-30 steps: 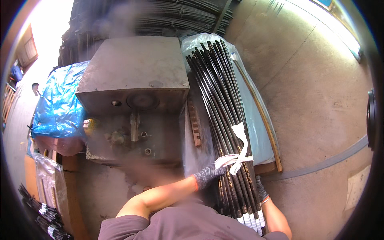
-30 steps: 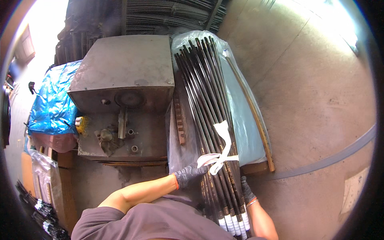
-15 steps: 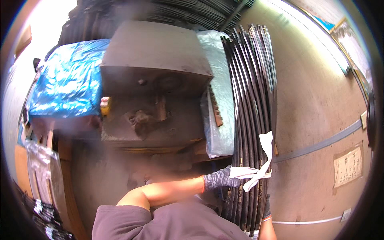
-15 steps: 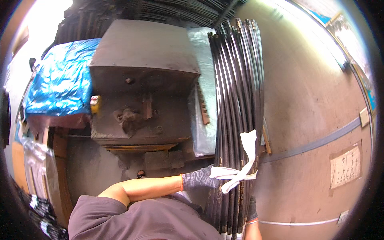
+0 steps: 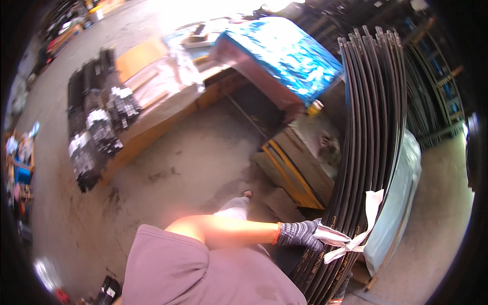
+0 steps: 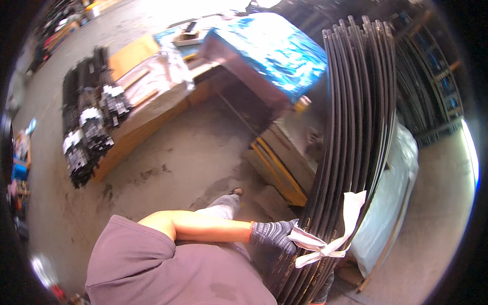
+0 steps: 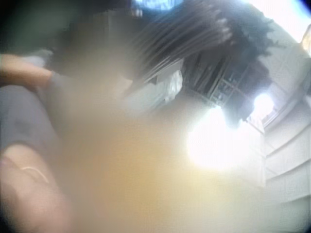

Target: The person gathers long black metal rods from a storage rack and arranges them into a bundle. They then secure the bundle using a white plastic strap, tightening it by hand before placing the finished bundle on a nearby table.

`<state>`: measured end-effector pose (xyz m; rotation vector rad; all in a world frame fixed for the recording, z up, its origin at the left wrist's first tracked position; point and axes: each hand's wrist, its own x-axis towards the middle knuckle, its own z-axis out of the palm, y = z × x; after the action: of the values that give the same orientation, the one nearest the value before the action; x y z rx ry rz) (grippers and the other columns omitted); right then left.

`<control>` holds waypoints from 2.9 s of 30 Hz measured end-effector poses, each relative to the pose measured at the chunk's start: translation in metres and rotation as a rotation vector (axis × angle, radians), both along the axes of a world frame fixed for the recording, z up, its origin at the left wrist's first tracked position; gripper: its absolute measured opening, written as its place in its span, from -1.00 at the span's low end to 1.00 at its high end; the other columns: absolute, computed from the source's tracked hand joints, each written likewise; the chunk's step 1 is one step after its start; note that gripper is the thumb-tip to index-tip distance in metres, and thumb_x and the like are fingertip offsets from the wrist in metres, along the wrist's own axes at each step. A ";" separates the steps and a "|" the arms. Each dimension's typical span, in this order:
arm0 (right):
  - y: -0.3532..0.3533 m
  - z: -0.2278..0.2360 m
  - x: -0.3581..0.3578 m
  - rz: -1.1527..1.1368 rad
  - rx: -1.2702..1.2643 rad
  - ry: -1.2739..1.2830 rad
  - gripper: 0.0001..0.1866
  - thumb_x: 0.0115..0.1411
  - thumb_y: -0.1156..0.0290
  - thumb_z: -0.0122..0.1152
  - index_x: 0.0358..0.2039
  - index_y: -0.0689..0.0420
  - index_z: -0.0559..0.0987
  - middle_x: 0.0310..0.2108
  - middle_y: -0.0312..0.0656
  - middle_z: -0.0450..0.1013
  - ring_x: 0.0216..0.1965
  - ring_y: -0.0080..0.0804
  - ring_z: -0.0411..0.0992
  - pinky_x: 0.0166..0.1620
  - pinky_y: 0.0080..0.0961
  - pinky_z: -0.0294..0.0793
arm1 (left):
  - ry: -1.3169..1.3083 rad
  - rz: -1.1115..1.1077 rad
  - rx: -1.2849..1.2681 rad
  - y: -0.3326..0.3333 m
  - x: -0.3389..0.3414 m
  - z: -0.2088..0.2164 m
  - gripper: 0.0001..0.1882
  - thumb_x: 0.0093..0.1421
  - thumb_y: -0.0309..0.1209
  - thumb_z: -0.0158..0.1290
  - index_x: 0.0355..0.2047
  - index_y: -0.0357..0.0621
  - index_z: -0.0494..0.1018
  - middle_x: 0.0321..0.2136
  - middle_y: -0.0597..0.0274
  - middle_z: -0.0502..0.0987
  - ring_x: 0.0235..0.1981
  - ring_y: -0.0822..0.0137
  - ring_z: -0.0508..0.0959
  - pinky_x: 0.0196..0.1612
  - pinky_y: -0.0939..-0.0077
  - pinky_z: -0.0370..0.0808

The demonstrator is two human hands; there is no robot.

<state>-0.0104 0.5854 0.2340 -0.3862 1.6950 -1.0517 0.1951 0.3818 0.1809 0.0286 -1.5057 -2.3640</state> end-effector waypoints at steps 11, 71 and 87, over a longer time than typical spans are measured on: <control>0.010 0.208 0.118 0.346 -0.007 0.018 -0.58 0.31 0.18 -0.09 0.06 0.17 0.38 -0.07 -0.22 0.44 -0.14 -0.51 0.42 -0.07 -0.51 0.44 | 0.371 0.502 -0.166 0.109 0.155 0.158 -0.30 0.11 -0.08 0.09 0.14 -0.27 0.22 0.11 0.06 0.31 0.09 0.28 0.37 0.06 0.40 0.35; -0.881 -0.220 0.782 1.163 -0.260 0.003 -0.42 0.18 0.15 0.14 0.08 0.30 0.34 -0.11 -0.20 0.43 -0.15 -0.52 0.35 -0.06 -0.56 0.37 | -0.268 1.718 0.440 -0.568 0.798 -0.139 -0.10 -0.05 -0.02 0.25 0.23 -0.08 0.12 -0.04 0.23 0.40 -0.07 0.33 0.41 -0.01 0.45 0.39; -0.832 -0.257 0.800 1.107 -0.261 0.346 -0.29 0.21 0.04 0.05 0.19 0.31 0.18 0.09 0.14 0.28 0.11 -0.14 0.28 0.13 -0.36 0.25 | -1.367 1.587 -0.054 -0.499 0.712 -0.152 0.07 0.05 0.17 0.05 0.31 -0.09 -0.29 0.19 -0.23 0.09 0.23 -0.06 0.13 0.22 0.16 0.20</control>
<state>0.7891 -0.2462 -0.0230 -1.5275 1.2768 -0.3597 0.9074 -0.1170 0.0292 2.1401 -0.9719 -0.7512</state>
